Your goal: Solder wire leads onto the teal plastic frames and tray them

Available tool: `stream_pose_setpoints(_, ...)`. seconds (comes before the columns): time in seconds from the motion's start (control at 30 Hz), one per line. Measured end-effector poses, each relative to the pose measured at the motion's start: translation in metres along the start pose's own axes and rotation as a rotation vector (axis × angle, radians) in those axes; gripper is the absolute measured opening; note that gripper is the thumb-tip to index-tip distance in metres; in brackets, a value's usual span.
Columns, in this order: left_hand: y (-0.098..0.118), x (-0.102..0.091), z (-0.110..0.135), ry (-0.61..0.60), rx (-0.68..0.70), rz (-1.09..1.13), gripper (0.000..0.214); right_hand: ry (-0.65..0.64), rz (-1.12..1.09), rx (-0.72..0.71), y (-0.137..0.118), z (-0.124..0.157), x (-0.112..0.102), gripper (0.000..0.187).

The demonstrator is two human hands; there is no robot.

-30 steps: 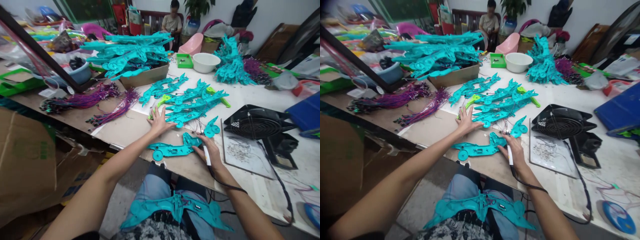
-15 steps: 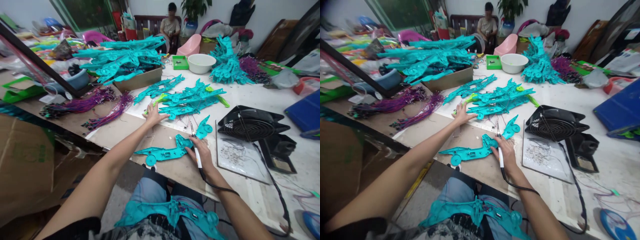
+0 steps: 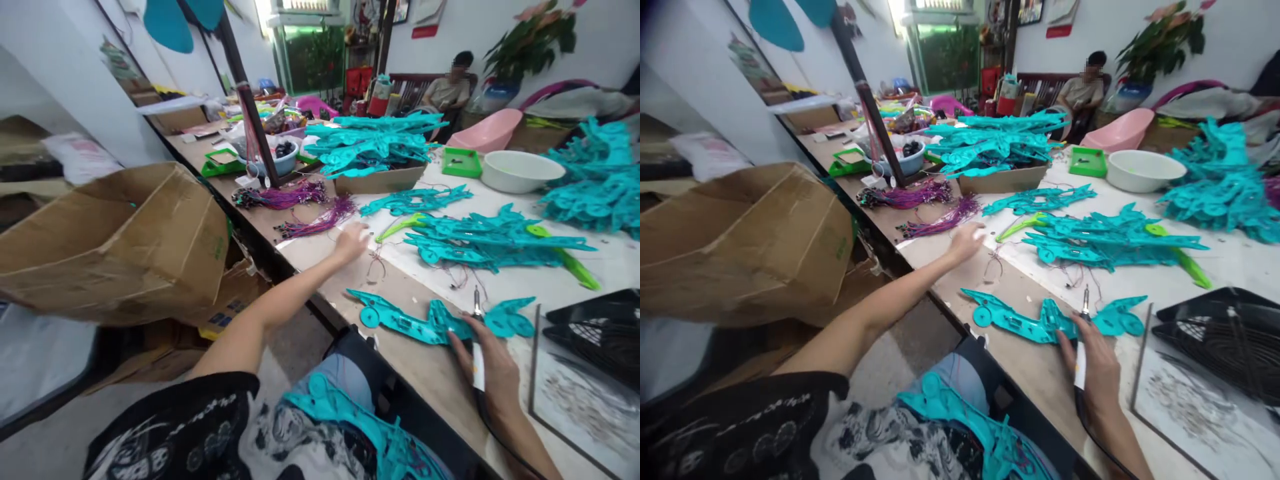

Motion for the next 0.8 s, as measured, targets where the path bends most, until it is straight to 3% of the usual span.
stream_pose_setpoints(0.1, -0.091, -0.044, 0.000, 0.059, -0.180, -0.089, 0.040, 0.005, 0.040, -0.022, 0.000, 0.000, 0.000, 0.044)
stream_pose_setpoints(0.17, -0.142, -0.066, -0.008, 0.019, -0.233, -0.127, 0.038, 0.004, 0.067, -0.051, 0.001, 0.000, 0.001, 0.045)
stream_pose_setpoints(0.27, -0.189, -0.077, -0.023, -0.131, -0.237, -0.143, 0.025, -0.008, 0.101, -0.077, 0.002, 0.000, 0.001, 0.046)
stream_pose_setpoints(0.43, -0.204, -0.065, -0.037, -0.303, -0.218, -0.167, 0.017, -0.019, 0.139, -0.104, 0.002, 0.001, -0.001, 0.042)
stream_pose_setpoints(0.57, -0.202, -0.069, -0.043, -0.239, -0.226, -0.198, 0.019, -0.038, 0.138, -0.081, 0.001, 0.000, -0.002, 0.043)
stream_pose_setpoints(0.8, -0.203, -0.109, -0.056, -0.129, -0.147, -0.106, 0.034, -0.036, 0.115, -0.112, 0.006, 0.004, 0.000, 0.037)
Point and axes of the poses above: each hand's wrist, its own z-axis away from the middle knuckle, its own x-axis out of the palm, y = z × x, the point moved 1 cm from there along -z, towards the middle knuckle, and after that the axes turned 9 degrees about -z, right-handed, at the moved point
